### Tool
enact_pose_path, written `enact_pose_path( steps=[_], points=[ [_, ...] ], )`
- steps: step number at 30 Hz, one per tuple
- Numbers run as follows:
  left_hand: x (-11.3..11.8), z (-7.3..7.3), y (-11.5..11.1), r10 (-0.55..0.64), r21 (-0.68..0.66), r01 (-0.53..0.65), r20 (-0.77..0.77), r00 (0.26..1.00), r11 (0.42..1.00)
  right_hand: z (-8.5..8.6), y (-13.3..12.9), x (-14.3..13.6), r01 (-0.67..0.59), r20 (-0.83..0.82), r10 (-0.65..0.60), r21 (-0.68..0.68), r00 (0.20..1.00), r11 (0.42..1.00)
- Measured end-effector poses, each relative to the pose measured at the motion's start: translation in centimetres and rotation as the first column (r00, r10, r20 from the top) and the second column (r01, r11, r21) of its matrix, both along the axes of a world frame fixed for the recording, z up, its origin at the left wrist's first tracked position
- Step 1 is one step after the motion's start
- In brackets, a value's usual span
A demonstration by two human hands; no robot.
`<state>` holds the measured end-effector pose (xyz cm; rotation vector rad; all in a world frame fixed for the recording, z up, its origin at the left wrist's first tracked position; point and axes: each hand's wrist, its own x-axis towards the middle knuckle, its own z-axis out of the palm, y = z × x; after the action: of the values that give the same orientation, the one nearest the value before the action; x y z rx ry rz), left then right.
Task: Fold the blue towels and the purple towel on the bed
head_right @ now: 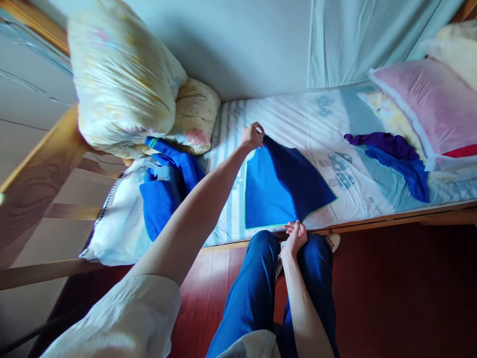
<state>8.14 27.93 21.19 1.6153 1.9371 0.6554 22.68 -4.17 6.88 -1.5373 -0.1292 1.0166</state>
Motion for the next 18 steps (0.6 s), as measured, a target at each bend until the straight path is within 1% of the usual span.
enact_pose_path(
  steps=[3, 5, 7, 9, 11, 13, 16, 18],
  points=[
    [-1.9, 4.1, -2.3, 0.068, 0.020, -0.071, 0.092, 0.993, 0.997, 2.4, 0.1, 2.2, -0.055, 0.062, 0.049, 0.107, 0.997, 0.993],
    [-3.5, 6.4, -3.8, 0.123, 0.067, -0.136, 0.166, 0.978, 0.988, 4.0, 0.2, 4.3, -0.091, 0.136, 0.070, 0.161, 0.988, 0.983],
    [-5.3, 8.4, -5.5, 0.154, 0.098, -0.185, 0.260, 0.953, 0.978, 5.7, 0.6, 6.7, -0.128, 0.231, 0.081, 0.197, 0.970, 0.972],
    [-7.0, 10.1, -7.2, 0.153, 0.121, -0.207, 0.353, 0.923, 0.971, 7.7, 1.2, 9.2, -0.163, 0.350, 0.082, 0.210, 0.933, 0.964],
    [-8.6, 11.5, -8.9, 0.117, 0.153, -0.200, 0.431, 0.895, 0.968, 10.0, 2.1, 11.6, -0.187, 0.484, 0.065, 0.207, 0.873, 0.960],
    [-10.1, 12.8, -10.7, 0.061, 0.203, -0.180, 0.485, 0.872, 0.962, 12.7, 3.1, 13.5, -0.204, 0.600, 0.032, 0.222, 0.799, 0.953],
    [-12.3, 14.9, -13.2, -0.042, 0.312, -0.135, 0.502, 0.864, 0.940, 17.2, 4.6, 15.5, -0.289, 0.698, 0.016, 0.275, 0.716, 0.917],
    [-13.5, 16.3, -15.0, -0.115, 0.394, -0.110, 0.505, 0.856, 0.913, 19.9, 5.4, 16.2, -0.347, 0.727, 0.014, 0.310, 0.686, 0.885]
  ],
)
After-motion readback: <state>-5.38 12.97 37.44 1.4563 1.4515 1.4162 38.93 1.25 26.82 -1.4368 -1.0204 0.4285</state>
